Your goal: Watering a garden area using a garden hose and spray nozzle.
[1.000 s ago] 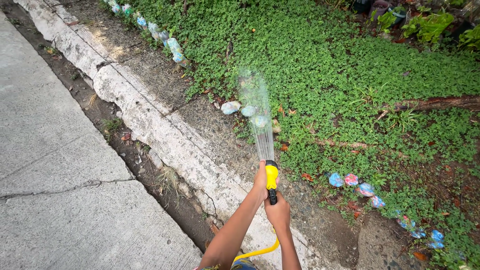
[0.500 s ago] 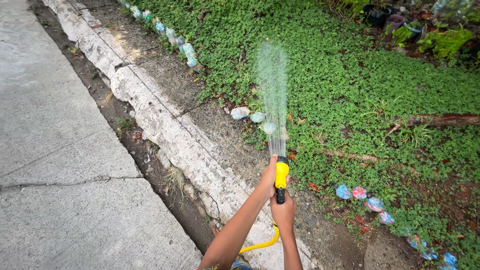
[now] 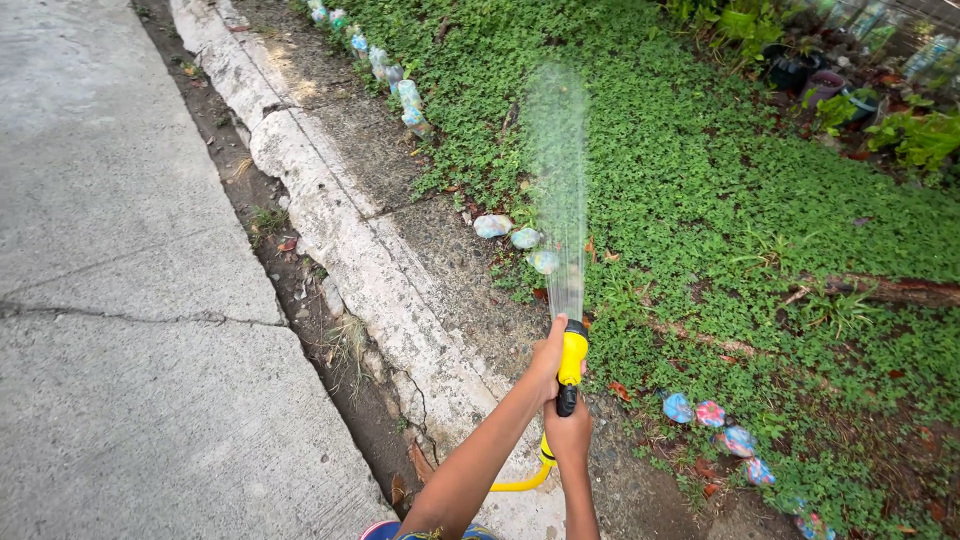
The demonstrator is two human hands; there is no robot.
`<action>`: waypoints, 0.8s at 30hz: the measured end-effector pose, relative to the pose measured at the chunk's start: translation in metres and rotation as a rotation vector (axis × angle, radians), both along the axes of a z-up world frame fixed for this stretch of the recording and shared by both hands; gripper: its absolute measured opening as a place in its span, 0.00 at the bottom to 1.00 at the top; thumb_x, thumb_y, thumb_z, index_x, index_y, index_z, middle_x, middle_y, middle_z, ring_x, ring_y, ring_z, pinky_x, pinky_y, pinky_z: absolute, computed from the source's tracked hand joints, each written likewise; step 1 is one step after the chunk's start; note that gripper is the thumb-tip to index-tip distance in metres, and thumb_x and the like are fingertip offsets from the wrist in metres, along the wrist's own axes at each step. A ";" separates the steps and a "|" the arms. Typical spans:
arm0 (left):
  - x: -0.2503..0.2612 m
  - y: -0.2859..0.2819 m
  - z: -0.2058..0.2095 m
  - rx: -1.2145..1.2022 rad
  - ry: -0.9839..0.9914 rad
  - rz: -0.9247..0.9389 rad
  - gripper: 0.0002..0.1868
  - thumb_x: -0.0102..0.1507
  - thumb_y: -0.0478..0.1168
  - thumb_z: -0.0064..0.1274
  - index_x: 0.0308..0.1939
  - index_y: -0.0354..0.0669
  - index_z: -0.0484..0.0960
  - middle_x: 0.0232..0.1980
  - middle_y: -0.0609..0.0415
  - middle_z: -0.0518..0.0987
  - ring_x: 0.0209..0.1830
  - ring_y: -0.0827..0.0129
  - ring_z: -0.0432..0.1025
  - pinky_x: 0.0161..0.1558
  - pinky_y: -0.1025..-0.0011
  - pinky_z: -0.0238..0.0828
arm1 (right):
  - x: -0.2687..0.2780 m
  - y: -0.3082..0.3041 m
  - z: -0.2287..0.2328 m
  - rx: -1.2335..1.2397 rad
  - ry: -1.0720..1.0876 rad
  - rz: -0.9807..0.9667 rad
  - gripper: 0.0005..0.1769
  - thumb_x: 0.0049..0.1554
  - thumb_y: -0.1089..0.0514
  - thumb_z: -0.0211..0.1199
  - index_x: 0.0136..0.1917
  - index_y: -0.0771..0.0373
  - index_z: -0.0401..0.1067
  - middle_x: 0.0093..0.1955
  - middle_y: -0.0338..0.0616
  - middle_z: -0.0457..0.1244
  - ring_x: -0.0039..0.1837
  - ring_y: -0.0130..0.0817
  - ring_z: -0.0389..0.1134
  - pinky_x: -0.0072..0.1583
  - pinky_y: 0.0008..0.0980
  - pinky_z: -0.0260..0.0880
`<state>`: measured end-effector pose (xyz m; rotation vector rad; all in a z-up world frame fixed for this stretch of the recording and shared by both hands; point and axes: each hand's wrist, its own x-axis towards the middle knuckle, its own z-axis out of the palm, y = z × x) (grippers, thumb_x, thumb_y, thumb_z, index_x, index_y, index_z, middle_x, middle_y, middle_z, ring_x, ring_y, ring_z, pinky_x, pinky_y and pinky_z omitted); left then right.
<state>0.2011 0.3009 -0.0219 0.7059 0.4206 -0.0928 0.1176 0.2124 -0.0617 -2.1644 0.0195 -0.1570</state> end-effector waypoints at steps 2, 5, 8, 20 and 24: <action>-0.009 -0.005 0.008 -0.011 -0.007 0.010 0.33 0.66 0.67 0.47 0.37 0.36 0.74 0.25 0.49 0.75 0.17 0.64 0.72 0.20 0.67 0.71 | -0.008 -0.004 0.010 0.017 0.003 0.032 0.15 0.53 0.53 0.65 0.49 0.66 0.74 0.38 0.56 0.71 0.42 0.51 0.75 0.46 0.46 0.70; -0.011 -0.009 0.010 -0.030 0.027 0.009 0.32 0.66 0.66 0.48 0.38 0.37 0.74 0.25 0.49 0.75 0.17 0.64 0.71 0.19 0.67 0.71 | -0.006 -0.015 0.010 0.055 -0.052 0.084 0.16 0.52 0.55 0.65 0.51 0.66 0.73 0.39 0.56 0.71 0.42 0.51 0.75 0.45 0.46 0.71; -0.012 -0.018 -0.002 -0.040 0.050 -0.007 0.33 0.67 0.67 0.47 0.38 0.36 0.73 0.25 0.49 0.74 0.17 0.64 0.71 0.19 0.66 0.71 | -0.012 -0.026 0.008 0.046 -0.078 0.119 0.17 0.51 0.57 0.65 0.52 0.66 0.72 0.40 0.56 0.71 0.43 0.51 0.75 0.46 0.46 0.72; -0.023 -0.043 -0.007 -0.025 0.050 0.003 0.31 0.66 0.66 0.47 0.37 0.38 0.74 0.24 0.50 0.75 0.16 0.63 0.71 0.18 0.66 0.68 | -0.035 -0.057 0.010 0.031 -0.061 0.220 0.18 0.47 0.60 0.69 0.50 0.65 0.69 0.38 0.48 0.71 0.43 0.44 0.76 0.47 0.42 0.74; -0.028 -0.044 -0.011 -0.048 0.088 0.021 0.31 0.66 0.66 0.47 0.38 0.37 0.75 0.25 0.50 0.75 0.17 0.64 0.71 0.19 0.68 0.71 | -0.039 -0.061 -0.001 0.095 -0.096 0.282 0.16 0.47 0.62 0.68 0.48 0.64 0.69 0.38 0.46 0.70 0.41 0.40 0.75 0.47 0.39 0.74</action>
